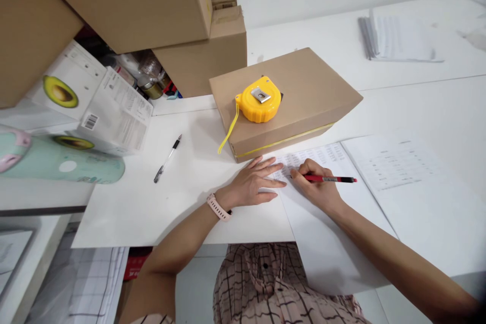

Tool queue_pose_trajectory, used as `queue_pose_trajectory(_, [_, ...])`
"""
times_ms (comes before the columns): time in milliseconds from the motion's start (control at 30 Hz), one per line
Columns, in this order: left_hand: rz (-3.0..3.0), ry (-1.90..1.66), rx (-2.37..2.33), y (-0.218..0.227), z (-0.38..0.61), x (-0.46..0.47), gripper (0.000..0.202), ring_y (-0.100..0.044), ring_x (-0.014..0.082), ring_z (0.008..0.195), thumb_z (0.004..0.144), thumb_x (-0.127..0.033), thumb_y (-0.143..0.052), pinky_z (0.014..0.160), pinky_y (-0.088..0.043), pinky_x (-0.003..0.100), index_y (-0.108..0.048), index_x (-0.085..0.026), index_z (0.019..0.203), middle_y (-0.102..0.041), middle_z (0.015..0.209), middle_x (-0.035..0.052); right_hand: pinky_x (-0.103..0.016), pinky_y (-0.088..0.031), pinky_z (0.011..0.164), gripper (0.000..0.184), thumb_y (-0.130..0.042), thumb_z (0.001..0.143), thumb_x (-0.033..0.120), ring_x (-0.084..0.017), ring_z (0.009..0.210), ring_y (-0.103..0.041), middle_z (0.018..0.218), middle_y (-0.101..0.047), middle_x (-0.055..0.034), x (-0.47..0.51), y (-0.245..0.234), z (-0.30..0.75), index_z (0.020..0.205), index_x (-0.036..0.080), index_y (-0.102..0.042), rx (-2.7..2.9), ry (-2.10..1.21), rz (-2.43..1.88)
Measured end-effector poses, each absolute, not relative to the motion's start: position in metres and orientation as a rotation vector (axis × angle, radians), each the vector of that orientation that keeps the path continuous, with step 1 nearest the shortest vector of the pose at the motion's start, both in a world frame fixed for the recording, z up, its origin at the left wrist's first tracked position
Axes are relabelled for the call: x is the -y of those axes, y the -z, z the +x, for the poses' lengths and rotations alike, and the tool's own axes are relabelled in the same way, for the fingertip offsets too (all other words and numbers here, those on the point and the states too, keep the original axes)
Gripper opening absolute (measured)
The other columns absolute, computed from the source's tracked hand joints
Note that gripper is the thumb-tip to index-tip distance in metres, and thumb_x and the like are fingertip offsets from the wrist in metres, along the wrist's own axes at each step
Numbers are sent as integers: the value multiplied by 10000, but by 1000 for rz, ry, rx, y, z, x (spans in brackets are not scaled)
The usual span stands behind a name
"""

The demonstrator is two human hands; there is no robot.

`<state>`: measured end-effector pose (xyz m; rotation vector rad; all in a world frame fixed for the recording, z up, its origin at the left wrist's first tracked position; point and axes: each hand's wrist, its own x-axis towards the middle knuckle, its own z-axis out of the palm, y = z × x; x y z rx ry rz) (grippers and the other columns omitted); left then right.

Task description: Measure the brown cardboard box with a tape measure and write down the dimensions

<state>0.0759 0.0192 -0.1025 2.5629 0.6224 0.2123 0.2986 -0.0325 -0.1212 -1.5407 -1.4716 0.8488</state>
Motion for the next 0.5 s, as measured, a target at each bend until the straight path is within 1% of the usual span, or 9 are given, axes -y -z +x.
queue_pose_trajectory(367, [2567, -217, -621, 103, 76, -19, 348, -263, 280, 1522, 937, -315, -650, 1249, -188, 527, -689, -273, 1280, -439, 1571, 80, -273, -299, 511, 356, -647, 874, 322, -106, 530, -351, 547, -423, 55, 33, 126, 301, 639, 233, -395, 1462, -817, -1528])
queue_pose_trajectory(500, [2567, -224, -619, 103, 76, -19, 350, -268, 289, 1519, 932, -311, -656, 1248, -190, 532, -692, -267, 1277, -442, 1568, 86, -272, -306, 510, 348, -657, 864, 322, -108, 533, -370, 555, -442, 49, 33, 125, 299, 633, 230, -415, 1453, -823, -1549])
